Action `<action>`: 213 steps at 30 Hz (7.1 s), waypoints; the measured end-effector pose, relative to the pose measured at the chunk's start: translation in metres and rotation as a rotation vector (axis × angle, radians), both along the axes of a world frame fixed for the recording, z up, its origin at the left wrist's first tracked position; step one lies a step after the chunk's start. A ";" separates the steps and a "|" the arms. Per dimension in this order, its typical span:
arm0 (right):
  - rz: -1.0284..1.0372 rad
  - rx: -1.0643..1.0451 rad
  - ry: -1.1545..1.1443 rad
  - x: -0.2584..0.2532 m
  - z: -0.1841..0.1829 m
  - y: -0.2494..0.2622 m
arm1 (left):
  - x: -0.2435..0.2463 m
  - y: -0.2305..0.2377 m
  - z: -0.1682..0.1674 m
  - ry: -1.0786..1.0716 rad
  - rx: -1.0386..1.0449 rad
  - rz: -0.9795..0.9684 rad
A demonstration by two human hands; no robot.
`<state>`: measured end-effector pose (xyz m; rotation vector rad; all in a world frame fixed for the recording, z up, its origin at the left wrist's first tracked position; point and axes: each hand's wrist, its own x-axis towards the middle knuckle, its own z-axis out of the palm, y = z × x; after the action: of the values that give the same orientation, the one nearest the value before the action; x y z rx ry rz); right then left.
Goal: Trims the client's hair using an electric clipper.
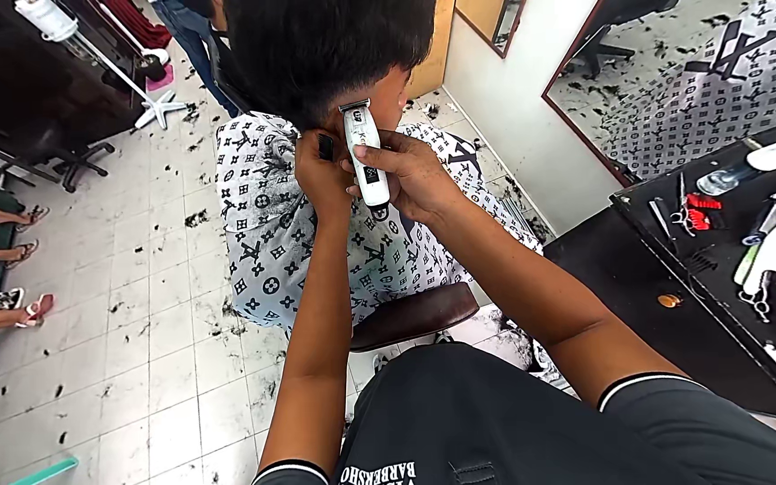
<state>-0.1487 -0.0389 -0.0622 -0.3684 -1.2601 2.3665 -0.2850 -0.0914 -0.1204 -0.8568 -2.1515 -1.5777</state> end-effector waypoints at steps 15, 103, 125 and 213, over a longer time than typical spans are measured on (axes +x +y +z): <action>0.010 -0.029 -0.010 -0.007 0.000 -0.006 | -0.001 -0.002 0.000 0.014 -0.025 0.008; 0.033 0.172 -0.065 0.014 -0.017 0.027 | -0.009 -0.025 0.016 0.197 0.112 -0.205; 0.073 -0.046 0.130 0.003 -0.014 0.012 | -0.009 -0.023 0.016 0.194 0.128 -0.200; -0.023 0.473 -0.067 0.011 -0.015 0.037 | -0.002 -0.029 0.019 0.167 0.111 -0.225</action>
<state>-0.1375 -0.0019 -0.0776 -0.3073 -1.7758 1.9652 -0.2870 -0.1208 -0.1011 -1.1826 -1.8884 -1.6468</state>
